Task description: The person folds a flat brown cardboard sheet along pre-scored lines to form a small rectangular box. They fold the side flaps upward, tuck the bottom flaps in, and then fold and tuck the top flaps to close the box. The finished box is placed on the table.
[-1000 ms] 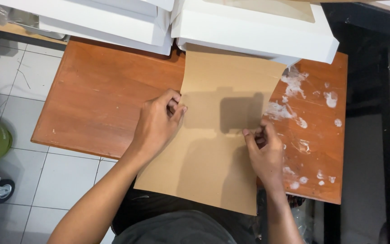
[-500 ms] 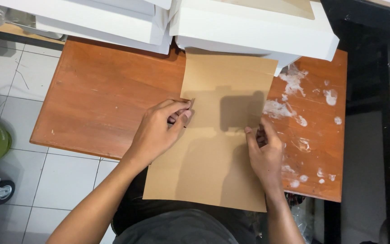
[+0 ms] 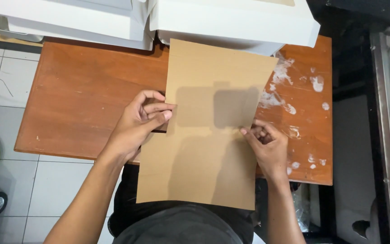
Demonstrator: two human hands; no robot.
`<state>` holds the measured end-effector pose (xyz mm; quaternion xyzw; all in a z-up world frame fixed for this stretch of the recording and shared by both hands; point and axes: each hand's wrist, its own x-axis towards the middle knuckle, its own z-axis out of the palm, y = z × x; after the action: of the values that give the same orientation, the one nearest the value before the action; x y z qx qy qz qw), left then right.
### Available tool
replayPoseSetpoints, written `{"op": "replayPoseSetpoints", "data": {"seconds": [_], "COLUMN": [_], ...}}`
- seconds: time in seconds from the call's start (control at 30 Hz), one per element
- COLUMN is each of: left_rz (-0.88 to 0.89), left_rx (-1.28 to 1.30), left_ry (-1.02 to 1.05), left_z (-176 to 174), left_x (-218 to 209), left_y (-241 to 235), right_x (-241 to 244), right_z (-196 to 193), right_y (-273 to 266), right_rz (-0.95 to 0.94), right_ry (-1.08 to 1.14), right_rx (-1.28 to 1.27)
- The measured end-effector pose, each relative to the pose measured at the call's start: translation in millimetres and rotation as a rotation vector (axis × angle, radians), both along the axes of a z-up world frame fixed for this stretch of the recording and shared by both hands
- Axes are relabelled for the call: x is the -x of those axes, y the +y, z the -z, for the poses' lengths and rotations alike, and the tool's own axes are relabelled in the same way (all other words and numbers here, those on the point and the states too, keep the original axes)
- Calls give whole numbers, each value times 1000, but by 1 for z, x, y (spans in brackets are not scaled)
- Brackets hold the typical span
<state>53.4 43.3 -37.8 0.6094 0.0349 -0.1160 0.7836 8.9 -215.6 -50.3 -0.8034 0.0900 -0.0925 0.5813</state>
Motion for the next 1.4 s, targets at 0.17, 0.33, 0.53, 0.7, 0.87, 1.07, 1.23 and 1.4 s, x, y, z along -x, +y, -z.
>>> {"op": "replayPoseSetpoints", "data": {"seconds": [0.17, 0.33, 0.53, 0.7, 0.87, 1.07, 1.23, 1.4], "left_rz": [126, 125, 153, 159, 132, 4, 0, 55], "left_rx": [41, -47, -107, -199, -444, -367, -325, -572], "left_ry": [-43, 2, -69, -81, -65, 39, 75, -125], "left_z": [-6, -18, -28, -50, -65, -63, -54, -42], "left_x": [-8, -3, -2, -12, -21, -20, -20, -15], "left_y": [-2, -7, -6, -3, -11, -25, -24, -10], "right_x": [-2, -3, -3, -1, -1, 1, -2, -9], "right_z": [1, -6, -8, -6, -14, -10, 4, 1], "right_y": [10, 23, 21, 19, 23, 19, 15, 1], "right_rz": [103, 107, 48, -8, -79, -70, -100, -102], "right_ry": [3, 22, -89, -91, -218, -253, -213, -34], "right_rx": [68, 189, 316, 329, 464, 463, 337, 249]}}
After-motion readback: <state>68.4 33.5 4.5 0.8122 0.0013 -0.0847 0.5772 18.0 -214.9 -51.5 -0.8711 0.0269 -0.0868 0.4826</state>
